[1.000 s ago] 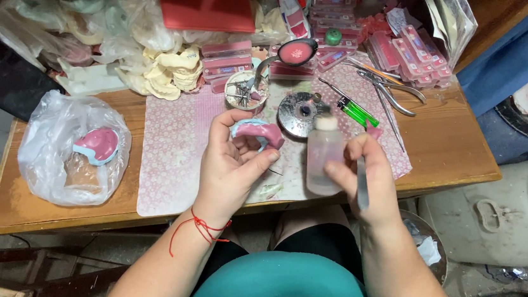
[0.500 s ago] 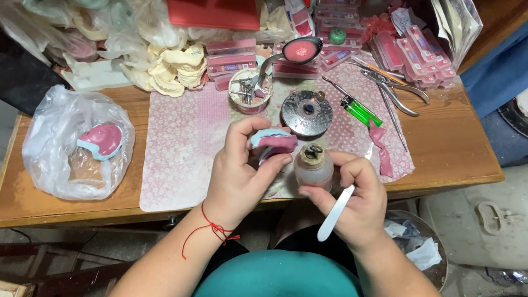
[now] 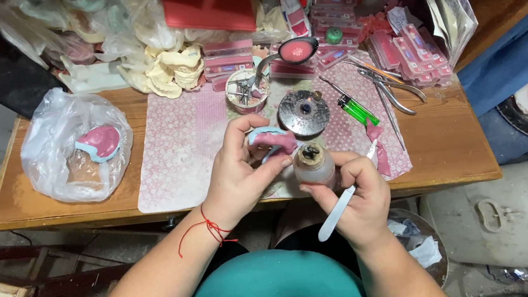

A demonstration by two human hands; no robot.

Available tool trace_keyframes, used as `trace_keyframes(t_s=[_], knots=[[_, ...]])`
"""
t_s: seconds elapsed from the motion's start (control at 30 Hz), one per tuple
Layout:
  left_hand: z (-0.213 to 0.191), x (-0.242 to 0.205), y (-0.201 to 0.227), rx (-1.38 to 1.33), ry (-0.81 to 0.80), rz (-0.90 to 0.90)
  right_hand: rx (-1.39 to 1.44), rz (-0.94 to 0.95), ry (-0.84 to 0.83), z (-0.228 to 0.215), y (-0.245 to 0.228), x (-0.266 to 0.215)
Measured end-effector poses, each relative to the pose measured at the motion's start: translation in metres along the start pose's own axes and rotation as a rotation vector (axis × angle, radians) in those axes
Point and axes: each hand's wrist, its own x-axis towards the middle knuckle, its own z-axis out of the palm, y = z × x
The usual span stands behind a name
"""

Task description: The person holds a pink and blue dental prosthesis and uses a metal spatula to apply a liquid from a bottle onto its surface. They repeatedly smooth and shape the material with the tool, occasionally dipping the spatula into the bottle. The person also uses a fine metal needle tool to work on the edges of the prosthesis before placing it into a plastic bag.

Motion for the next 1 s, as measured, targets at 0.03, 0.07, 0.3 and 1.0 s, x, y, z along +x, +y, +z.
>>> trace_keyframes(t_s=[0.03,0.07,0.3,1.0], knots=[[-0.001,0.0,-0.002,0.001,0.003,0.001,0.002,-0.001,-0.002,-0.001,0.002,-0.002],[-0.001,0.001,-0.004,-0.043,0.005,-0.028,-0.019,0.018,0.001,-0.002,0.004,-0.005],[0.006,0.007,-0.007,-0.302,-0.012,-0.177,-0.033,0.037,0.095,-0.013,-0.002,-0.006],[0.007,0.01,-0.02,-0.438,-0.064,-0.19,-0.166,-0.129,0.713,-0.098,0.053,0.017]])
